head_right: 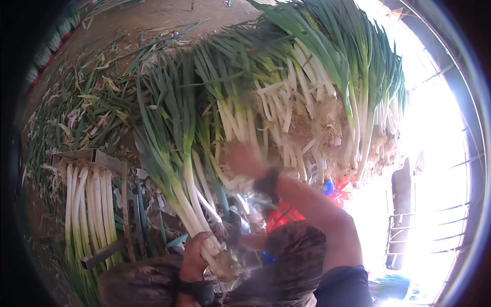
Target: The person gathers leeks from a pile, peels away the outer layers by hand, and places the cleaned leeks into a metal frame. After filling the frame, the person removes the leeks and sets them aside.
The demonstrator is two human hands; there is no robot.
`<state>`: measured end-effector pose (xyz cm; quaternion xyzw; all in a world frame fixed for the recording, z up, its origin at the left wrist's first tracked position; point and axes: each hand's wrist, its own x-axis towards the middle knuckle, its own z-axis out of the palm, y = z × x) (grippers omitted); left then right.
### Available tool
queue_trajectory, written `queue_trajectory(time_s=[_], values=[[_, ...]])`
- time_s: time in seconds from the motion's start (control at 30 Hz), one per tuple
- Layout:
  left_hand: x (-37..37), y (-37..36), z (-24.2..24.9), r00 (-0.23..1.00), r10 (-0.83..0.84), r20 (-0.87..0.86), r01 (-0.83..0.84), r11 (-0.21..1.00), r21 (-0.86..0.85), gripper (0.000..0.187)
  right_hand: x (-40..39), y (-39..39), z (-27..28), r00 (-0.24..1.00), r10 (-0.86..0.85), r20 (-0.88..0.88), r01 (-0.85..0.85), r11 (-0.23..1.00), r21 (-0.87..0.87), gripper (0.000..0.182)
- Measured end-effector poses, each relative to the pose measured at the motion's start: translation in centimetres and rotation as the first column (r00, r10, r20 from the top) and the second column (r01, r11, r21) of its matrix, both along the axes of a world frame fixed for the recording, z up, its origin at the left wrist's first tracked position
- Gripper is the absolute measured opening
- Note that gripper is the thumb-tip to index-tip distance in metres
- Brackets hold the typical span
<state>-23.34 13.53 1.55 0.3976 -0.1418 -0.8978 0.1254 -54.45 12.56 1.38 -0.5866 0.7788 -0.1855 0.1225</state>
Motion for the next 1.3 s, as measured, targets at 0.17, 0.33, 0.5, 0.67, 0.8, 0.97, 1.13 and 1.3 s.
queue_trajectory(time_s=[0.17, 0.33, 0.5, 0.67, 0.8, 0.97, 1.13, 1.3], values=[[-0.1, 1.0, -3.6, 0.991, 0.059, 0.117, -0.057, 0.998, -0.026, 0.031, -12.5, -2.0, -2.2, 0.346, -0.398, -0.850, 0.332, 0.899, -0.286, 0.055], [-0.9, 0.6, -1.5, 0.985, -0.012, 0.174, 0.011, 1.000, 0.005, 0.027, -15.6, -4.2, -0.5, 0.605, -0.216, -0.767, 0.658, 0.677, 0.329, 0.065], [-1.2, 0.1, -0.7, 0.974, -0.065, 0.215, 0.067, 0.998, 0.000, 0.026, -12.7, -5.7, 0.4, 0.802, -0.284, -0.526, 0.531, 0.743, 0.408, 0.043], [0.0, 0.1, -0.1, 0.993, -0.101, 0.060, 0.114, 0.951, -0.287, 0.027, 1.5, -2.4, 0.8, 0.906, -0.275, 0.321, 0.019, 0.786, 0.618, 0.039], [0.5, 0.1, 0.3, 0.996, -0.067, 0.056, 0.072, 0.992, -0.102, 0.032, 9.1, 4.6, -3.1, 0.623, -0.075, 0.779, -0.364, 0.853, 0.373, 0.039], [2.1, 0.6, -0.9, 1.000, -0.023, -0.007, 0.023, 1.000, -0.003, 0.031, 8.6, 4.5, -0.6, 0.703, 0.314, 0.638, -0.616, 0.717, 0.327, 0.033], [3.1, 0.4, -0.9, 0.965, -0.253, 0.076, 0.203, 0.528, -0.825, 0.031, 8.5, 5.5, 3.0, 0.489, -0.259, 0.833, -0.156, 0.913, 0.376, 0.033], [2.3, 0.8, -0.5, 0.978, -0.153, -0.144, 0.097, 0.938, -0.332, 0.027, 17.0, 8.9, 5.6, 0.634, 0.166, 0.756, -0.270, 0.963, 0.015, 0.044]])
